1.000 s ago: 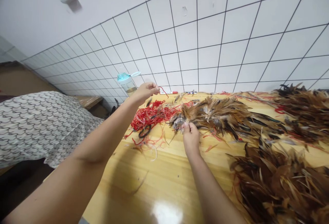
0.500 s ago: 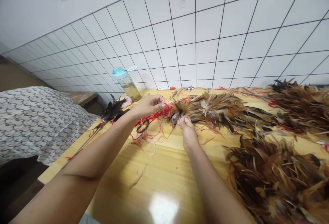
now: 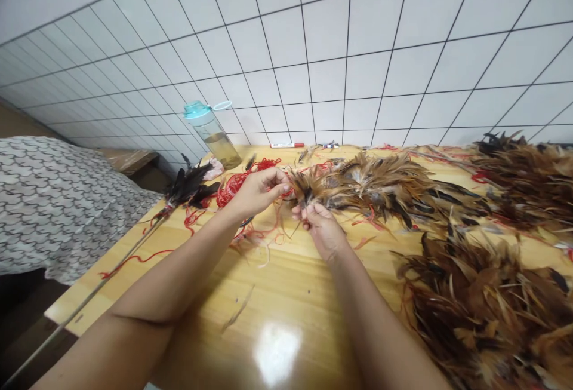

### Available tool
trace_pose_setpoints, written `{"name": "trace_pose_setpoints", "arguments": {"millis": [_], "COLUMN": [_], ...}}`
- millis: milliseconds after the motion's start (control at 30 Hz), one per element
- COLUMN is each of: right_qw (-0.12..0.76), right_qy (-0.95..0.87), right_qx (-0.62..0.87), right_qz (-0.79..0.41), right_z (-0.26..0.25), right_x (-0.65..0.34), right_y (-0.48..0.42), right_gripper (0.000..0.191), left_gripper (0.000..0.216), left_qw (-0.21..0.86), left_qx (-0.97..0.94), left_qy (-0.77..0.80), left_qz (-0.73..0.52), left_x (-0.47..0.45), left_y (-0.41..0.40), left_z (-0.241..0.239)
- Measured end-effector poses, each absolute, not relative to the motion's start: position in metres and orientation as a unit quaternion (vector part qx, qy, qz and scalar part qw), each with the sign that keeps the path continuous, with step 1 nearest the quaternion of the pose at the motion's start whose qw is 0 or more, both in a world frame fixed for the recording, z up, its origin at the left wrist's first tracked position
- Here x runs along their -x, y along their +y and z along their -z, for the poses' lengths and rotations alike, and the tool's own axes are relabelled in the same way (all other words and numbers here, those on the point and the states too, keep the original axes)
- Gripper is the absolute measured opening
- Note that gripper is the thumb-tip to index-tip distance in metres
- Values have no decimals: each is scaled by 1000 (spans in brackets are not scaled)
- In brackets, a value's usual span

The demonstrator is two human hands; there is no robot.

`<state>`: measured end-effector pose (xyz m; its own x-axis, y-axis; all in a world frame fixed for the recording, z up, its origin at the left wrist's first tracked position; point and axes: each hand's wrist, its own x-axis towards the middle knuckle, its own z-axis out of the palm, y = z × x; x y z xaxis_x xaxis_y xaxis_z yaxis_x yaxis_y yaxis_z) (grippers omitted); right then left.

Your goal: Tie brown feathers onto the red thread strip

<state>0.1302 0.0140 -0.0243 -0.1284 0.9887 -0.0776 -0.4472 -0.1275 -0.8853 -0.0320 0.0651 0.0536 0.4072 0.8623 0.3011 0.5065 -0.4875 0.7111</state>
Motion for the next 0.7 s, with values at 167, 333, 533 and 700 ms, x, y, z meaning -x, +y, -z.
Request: {"name": "trace_pose_setpoints", "arguments": {"millis": [167,333,533,700], "right_qw": [588,564,480,376], "right_qy": [-371,-475,-540,-602], "right_qx": [434,570,664,702], "right_qz": [-573,-363,-192,-66], "right_z": [32,43,45,36], "right_x": [-130,-135,-143,-137], "right_y": [20,23,19,10], "right_gripper": [37,31,26,21], "left_gripper": [12,11,11,18], "left_qw": [266,260,206,94], "left_qx": [-800,-822,-885,-931], "left_qy": [444,444,374,306], "left_qz": [-304,-246,-186,-175], "left_x": [44,53,43,31], "left_y": [60,55,45,28], "left_z": [-50,-45,-32,-30]}}
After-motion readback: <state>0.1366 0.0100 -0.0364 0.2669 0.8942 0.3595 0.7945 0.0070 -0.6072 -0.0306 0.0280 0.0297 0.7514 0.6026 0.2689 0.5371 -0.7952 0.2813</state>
